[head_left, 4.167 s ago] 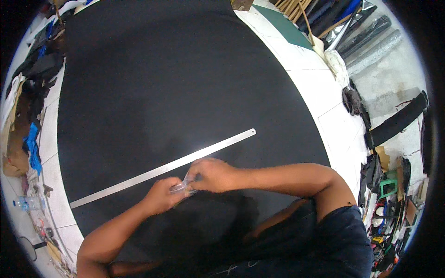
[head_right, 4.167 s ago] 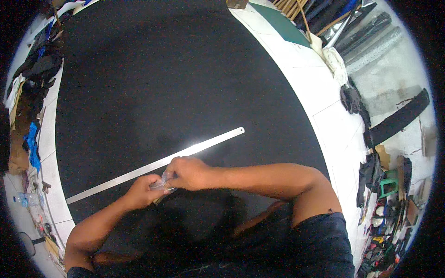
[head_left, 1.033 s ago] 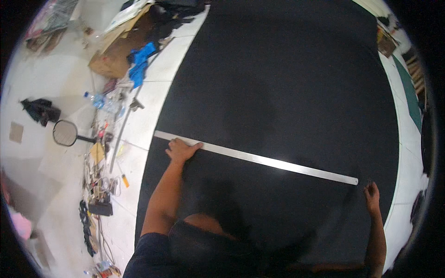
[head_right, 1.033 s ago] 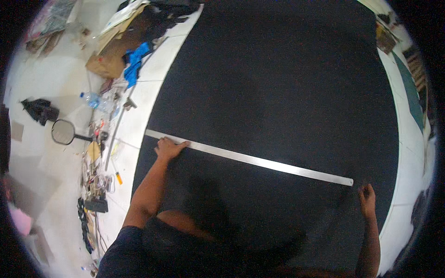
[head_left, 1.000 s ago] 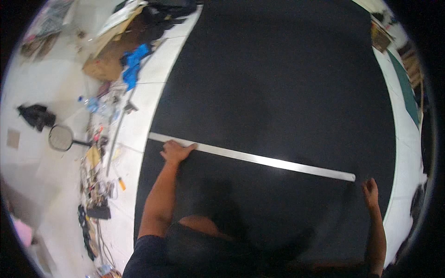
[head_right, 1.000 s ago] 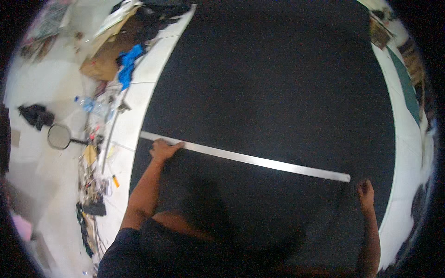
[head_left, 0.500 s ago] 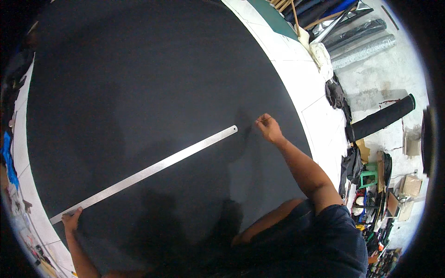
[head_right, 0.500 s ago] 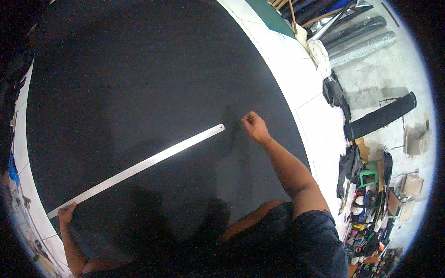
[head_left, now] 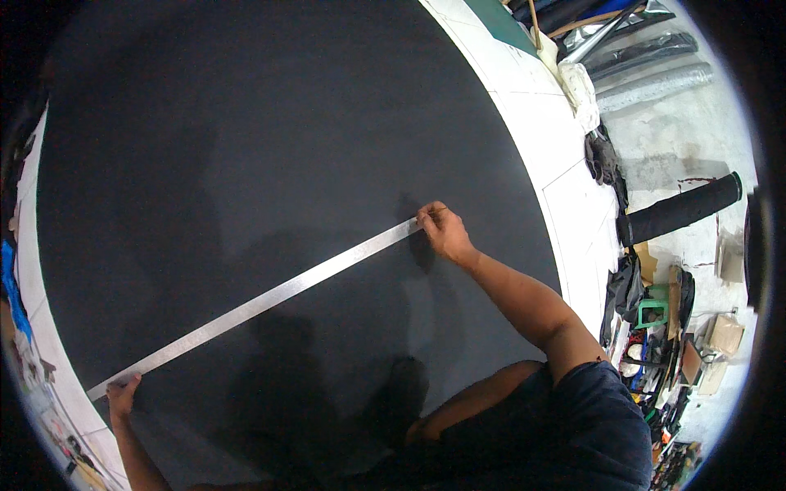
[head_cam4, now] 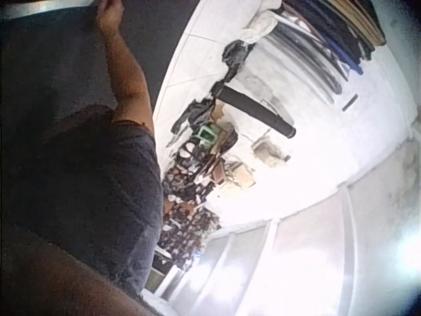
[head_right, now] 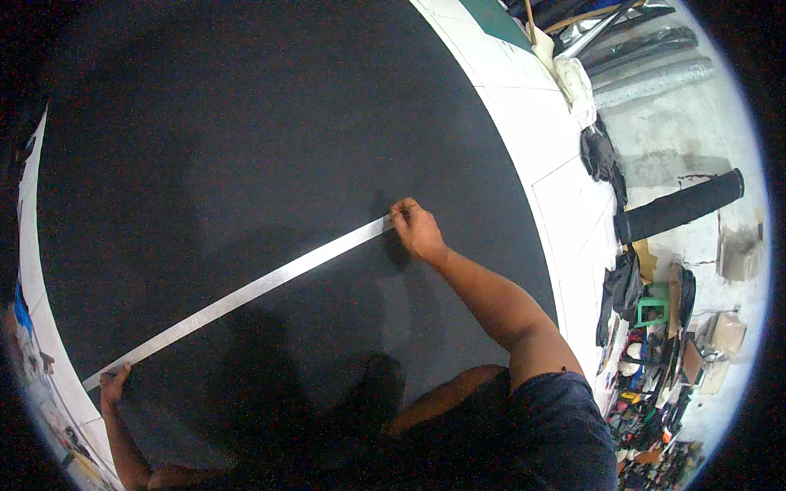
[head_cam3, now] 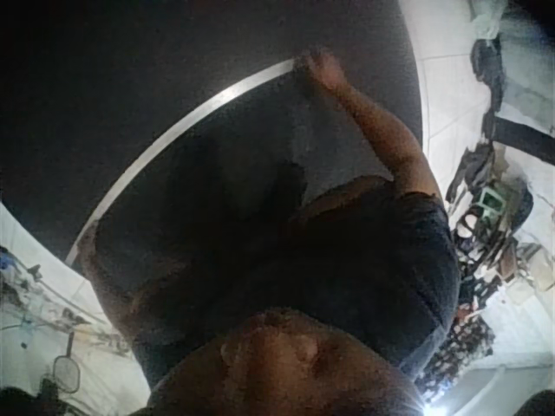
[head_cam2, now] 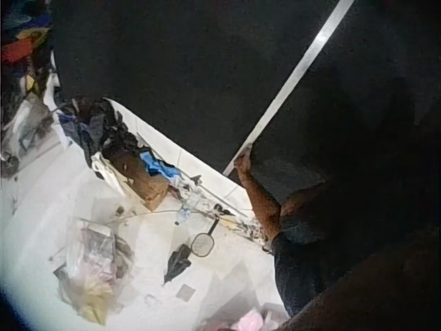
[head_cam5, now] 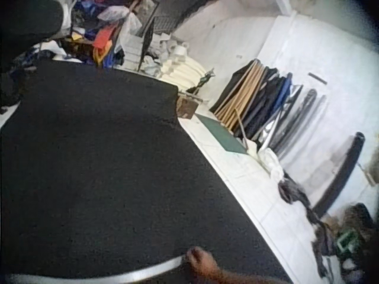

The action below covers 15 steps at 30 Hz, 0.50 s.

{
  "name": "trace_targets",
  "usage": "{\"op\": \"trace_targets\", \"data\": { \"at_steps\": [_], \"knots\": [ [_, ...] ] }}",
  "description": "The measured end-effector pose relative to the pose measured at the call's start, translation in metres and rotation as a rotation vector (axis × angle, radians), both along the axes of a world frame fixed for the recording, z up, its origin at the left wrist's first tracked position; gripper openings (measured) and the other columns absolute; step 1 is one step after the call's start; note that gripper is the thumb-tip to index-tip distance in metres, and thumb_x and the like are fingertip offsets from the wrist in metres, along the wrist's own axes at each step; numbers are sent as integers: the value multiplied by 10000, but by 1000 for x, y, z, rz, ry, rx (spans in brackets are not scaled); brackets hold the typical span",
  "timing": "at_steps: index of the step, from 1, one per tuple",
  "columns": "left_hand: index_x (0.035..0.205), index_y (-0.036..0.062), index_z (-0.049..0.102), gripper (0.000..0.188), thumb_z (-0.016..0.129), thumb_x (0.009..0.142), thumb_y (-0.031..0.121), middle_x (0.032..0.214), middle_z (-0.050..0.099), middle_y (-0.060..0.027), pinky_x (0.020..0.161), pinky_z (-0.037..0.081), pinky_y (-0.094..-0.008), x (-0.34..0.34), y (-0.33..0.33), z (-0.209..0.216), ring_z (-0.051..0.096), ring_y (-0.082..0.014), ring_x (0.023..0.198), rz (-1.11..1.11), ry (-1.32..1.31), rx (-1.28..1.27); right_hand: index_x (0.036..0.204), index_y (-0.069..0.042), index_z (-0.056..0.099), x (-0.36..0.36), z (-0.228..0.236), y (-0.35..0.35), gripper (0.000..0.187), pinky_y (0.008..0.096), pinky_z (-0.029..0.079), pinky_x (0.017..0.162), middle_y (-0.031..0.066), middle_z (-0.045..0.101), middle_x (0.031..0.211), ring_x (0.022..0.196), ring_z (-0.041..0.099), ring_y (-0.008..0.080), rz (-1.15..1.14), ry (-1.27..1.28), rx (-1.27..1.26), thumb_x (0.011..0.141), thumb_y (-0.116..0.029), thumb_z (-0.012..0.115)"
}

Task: The person marks a large piece of black material using a measuring stick and a marking tool, drawing a line across the width of the material.

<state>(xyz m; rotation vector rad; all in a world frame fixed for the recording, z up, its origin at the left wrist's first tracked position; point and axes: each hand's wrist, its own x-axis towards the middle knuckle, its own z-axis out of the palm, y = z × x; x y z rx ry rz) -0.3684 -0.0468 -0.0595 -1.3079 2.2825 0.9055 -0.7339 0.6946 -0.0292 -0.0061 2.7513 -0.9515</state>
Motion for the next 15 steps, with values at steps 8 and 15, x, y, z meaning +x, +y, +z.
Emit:
{"op": "trace_targets", "data": {
  "at_steps": [8,15],
  "knots": [
    [1244,-217,500,968,875,690,482,1332,536,-340,1080,400,-447,9,-5,-5,539,-395,1241,1,-59,-139,1099,-27,634,1,8,-3,258,391,535,821,176,727,1009,937,715,302,-17,-24,16,995,-258,589],
    [1331,-212,395,1126,830,688,604,1409,431,-344,1119,350,-450,4,1,5,444,-408,1322,3,-95,-10,1091,-38,608,2,8,-11,208,461,525,815,204,695,1012,938,671,399,256,98,173,962,-202,604]
  ]
}}
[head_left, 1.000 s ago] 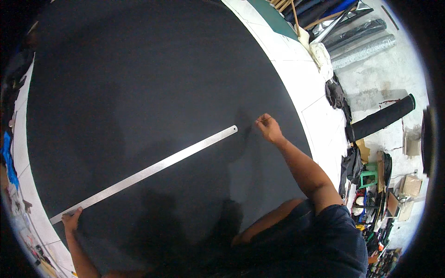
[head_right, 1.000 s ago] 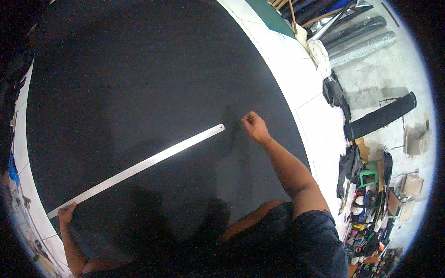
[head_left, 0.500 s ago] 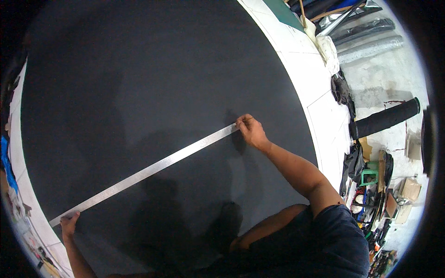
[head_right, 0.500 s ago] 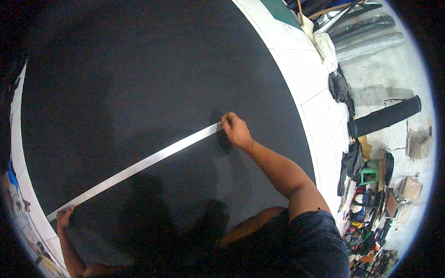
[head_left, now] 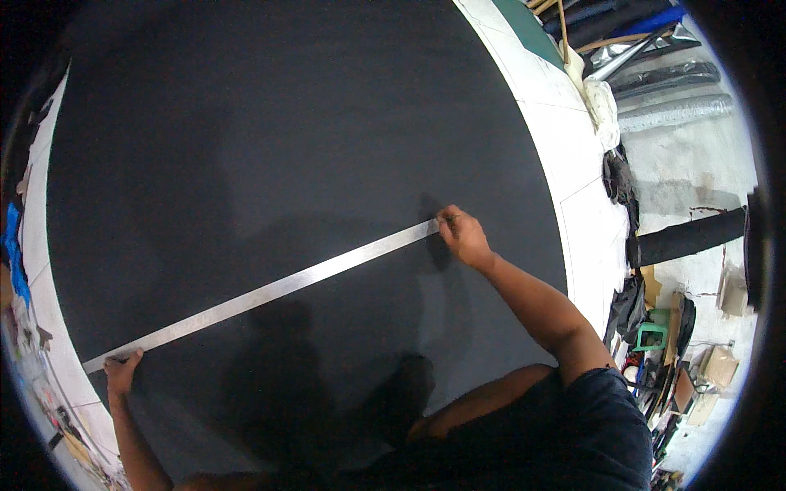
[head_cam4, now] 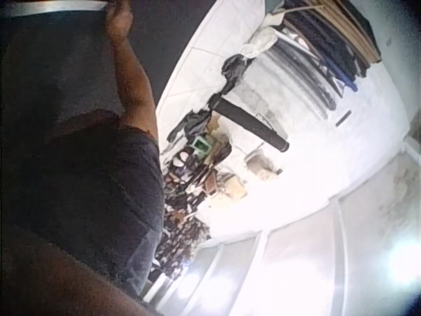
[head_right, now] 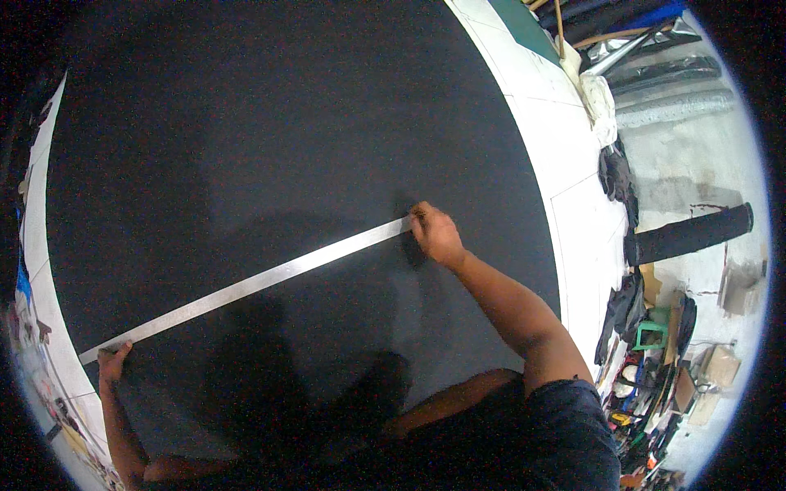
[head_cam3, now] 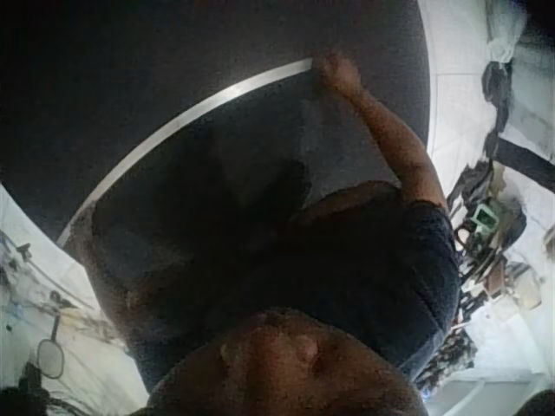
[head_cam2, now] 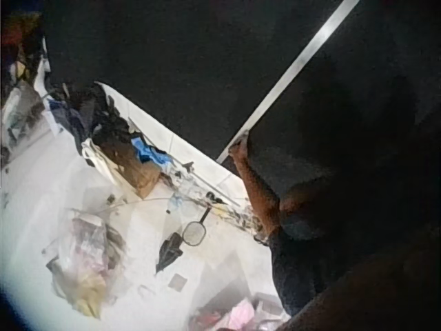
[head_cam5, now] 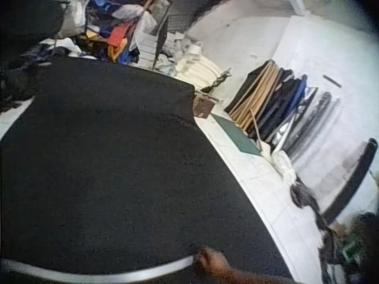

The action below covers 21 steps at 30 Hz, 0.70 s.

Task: The person marks a large piece of black material using a measuring stick and a marking tool, drawing a line across the width of the material.

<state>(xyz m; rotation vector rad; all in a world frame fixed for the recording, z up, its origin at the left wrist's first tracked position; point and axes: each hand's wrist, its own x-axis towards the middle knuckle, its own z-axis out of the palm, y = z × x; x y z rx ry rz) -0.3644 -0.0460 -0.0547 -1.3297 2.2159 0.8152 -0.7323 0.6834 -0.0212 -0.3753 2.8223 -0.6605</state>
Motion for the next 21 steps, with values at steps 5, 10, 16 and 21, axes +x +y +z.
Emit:
{"op": "trace_targets", "data": {
  "at_steps": [5,10,16,21],
  "knots": [
    [1353,-202,389,1150,820,682,625,1425,416,-368,1144,330,-471,-4,6,-1,428,-442,1343,1,-66,-129,1060,-51,590,15,0,-47,163,499,511,786,200,669,954,902,644,421,303,85,45,964,-182,595],
    [1360,-200,390,1146,822,676,613,1459,380,-376,1161,304,-483,5,-6,0,409,-451,1363,-61,-114,-97,1048,-43,599,27,3,-85,148,487,513,778,191,671,950,899,644,417,428,10,-63,979,-172,579],
    [1421,-206,296,1241,818,663,626,1513,321,-369,1185,270,-465,-12,21,11,358,-440,1413,-2,-165,-190,1081,-31,663,8,7,-23,218,443,537,813,171,704,1050,929,692,341,61,-176,-165,979,-207,586],
    [1459,-206,227,1314,806,659,662,1530,297,-365,1201,244,-451,-6,9,6,292,-435,1455,6,-149,-110,1059,-24,653,3,14,-20,183,449,531,805,180,689,1006,921,677,358,19,-139,-66,936,-151,605]
  ]
}}
